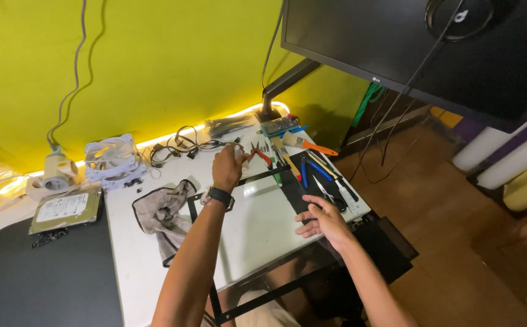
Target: Cleaning a glass panel using a spray cleaner, a cloth, and tissues on a repair bench.
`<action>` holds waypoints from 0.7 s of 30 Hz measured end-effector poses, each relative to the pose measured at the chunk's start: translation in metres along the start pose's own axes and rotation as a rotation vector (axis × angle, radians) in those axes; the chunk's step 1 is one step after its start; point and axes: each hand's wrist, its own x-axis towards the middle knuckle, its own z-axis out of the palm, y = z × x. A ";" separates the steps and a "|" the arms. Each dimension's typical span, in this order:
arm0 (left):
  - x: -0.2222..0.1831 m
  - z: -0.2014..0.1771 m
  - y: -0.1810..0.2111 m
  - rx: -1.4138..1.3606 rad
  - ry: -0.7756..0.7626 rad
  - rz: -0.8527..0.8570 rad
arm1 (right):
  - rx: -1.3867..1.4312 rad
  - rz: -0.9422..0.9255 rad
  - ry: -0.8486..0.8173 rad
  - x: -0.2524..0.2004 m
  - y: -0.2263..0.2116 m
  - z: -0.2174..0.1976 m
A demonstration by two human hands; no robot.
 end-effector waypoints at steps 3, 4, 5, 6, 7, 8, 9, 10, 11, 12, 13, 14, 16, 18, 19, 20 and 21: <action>-0.010 -0.037 0.014 -0.079 0.146 0.011 | -0.021 -0.004 -0.007 0.006 0.000 0.010; -0.019 -0.057 0.018 -0.072 0.147 -0.005 | -0.022 0.010 -0.018 0.005 0.001 0.012; -0.026 -0.078 0.024 -0.171 0.265 0.034 | -0.036 0.005 -0.020 0.007 -0.001 0.016; -0.033 -0.100 0.029 -0.269 0.385 0.074 | -0.050 -0.001 -0.022 0.007 -0.002 0.020; -0.035 -0.113 0.012 -0.260 0.391 0.059 | -0.053 0.010 -0.035 0.007 -0.002 0.022; -0.039 -0.127 -0.006 -0.292 0.397 0.008 | -0.073 0.004 -0.035 0.007 -0.003 0.024; -0.041 -0.141 -0.021 -0.326 0.406 -0.036 | -0.093 -0.009 -0.035 0.008 -0.006 0.026; -0.052 -0.150 -0.032 -0.319 0.415 -0.044 | -0.095 -0.004 -0.048 0.010 -0.007 0.027; -0.064 -0.158 -0.043 -0.214 0.340 -0.125 | -0.110 -0.011 -0.042 0.009 -0.007 0.027; -0.077 -0.166 -0.054 -0.110 0.263 -0.205 | -0.125 -0.018 -0.037 0.009 -0.007 0.027; -0.077 -0.157 -0.092 -0.108 0.270 -0.209 | -0.128 -0.018 -0.045 0.009 -0.008 0.030; -0.076 -0.148 -0.129 0.049 0.193 -0.244 | -0.127 -0.020 -0.031 0.009 -0.008 0.032; -0.086 -0.138 -0.168 0.201 0.115 -0.279 | -0.130 -0.023 -0.016 0.011 -0.007 0.034; -0.102 -0.135 -0.169 0.425 -0.048 -0.269 | -0.130 -0.025 -0.001 0.016 -0.005 0.035; -0.106 -0.133 -0.169 0.421 -0.046 -0.264 | -0.132 -0.029 0.002 0.017 -0.004 0.037; -0.109 -0.130 -0.169 0.463 -0.053 -0.265 | -0.134 -0.027 0.000 0.019 -0.003 0.039; -0.110 -0.127 -0.169 0.505 -0.060 -0.264 | -0.135 -0.026 -0.001 0.021 -0.003 0.042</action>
